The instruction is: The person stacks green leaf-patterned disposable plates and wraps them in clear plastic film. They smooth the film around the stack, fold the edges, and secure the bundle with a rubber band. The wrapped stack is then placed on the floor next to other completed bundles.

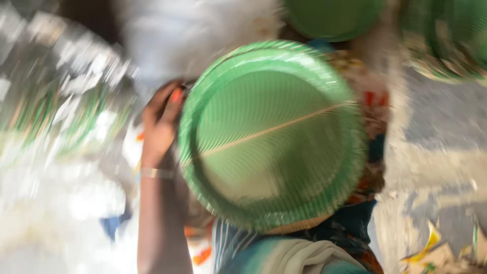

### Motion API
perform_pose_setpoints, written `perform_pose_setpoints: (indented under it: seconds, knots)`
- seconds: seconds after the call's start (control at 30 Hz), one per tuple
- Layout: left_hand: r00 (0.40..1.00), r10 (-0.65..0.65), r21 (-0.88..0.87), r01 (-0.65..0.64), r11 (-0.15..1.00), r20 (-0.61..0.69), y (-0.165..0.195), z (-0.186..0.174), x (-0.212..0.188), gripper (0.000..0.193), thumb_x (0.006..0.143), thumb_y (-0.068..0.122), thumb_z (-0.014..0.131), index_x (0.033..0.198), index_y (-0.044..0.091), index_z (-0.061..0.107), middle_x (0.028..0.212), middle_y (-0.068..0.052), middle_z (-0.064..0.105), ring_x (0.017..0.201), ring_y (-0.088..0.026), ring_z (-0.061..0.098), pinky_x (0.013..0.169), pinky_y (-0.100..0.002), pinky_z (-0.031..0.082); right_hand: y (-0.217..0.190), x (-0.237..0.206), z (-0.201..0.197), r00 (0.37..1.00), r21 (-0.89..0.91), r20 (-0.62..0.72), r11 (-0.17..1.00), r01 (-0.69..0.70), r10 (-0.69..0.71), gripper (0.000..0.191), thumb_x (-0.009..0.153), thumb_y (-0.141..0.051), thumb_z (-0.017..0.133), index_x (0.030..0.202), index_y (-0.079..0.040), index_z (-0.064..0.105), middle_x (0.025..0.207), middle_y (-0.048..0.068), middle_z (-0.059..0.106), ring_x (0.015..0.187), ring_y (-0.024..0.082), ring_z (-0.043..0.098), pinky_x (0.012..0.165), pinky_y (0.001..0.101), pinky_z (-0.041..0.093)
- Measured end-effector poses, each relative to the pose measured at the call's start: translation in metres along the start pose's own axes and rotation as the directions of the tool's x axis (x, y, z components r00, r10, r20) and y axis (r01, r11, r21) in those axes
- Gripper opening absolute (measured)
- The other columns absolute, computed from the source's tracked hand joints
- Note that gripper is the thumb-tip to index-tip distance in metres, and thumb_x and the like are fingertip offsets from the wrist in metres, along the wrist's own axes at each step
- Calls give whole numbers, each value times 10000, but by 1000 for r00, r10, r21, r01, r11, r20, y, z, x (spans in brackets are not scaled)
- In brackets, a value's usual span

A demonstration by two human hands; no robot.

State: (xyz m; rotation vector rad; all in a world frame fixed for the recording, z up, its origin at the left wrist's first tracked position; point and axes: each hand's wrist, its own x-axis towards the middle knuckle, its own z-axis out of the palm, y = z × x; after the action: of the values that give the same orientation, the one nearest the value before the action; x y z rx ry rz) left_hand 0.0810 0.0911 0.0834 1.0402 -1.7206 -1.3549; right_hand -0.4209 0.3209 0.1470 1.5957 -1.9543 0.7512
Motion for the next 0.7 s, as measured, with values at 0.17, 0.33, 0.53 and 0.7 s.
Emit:
perform_pose_setpoints:
  seconds: [0.17,0.33,0.53,0.7]
  knots:
    - [940,-141,-504,288,814,309,11,4,2,697,1049,543,492,1525,33,483,1449,-105,619,1308,-207,593,1140,-353,438,-120,-33,-75,706,479,269,727,491,-654,174,991,-259,653,1102,-125,657,1313,163,672,987,273,656,773,424,536]
    - [896,24,-748,356,560,444,21,13,-12,815,1054,602,514,1599,8,399,1558,-148,503,1428,-264,493,1235,-429,384,-192,-47,-80,114,928,325,339,152,-939,220,954,-255,674,1140,-137,654,1394,160,660,1080,297,655,824,445,537]
    - [966,-77,-295,151,944,248,58,20,-48,799,1043,622,436,1588,42,366,1647,-157,399,1561,-286,318,1266,-394,237,-177,71,-52,637,643,499,744,183,-588,724,705,-290,758,1336,10,567,1409,235,534,1322,380,539,1106,524,437]
    - [993,-90,-95,97,991,78,67,12,-86,740,1035,578,401,1553,52,449,1558,-191,519,1512,-331,409,1230,-402,285,-162,89,50,467,577,817,508,-640,-339,738,783,-203,723,1459,-3,503,1391,178,549,1257,303,561,1053,438,464]
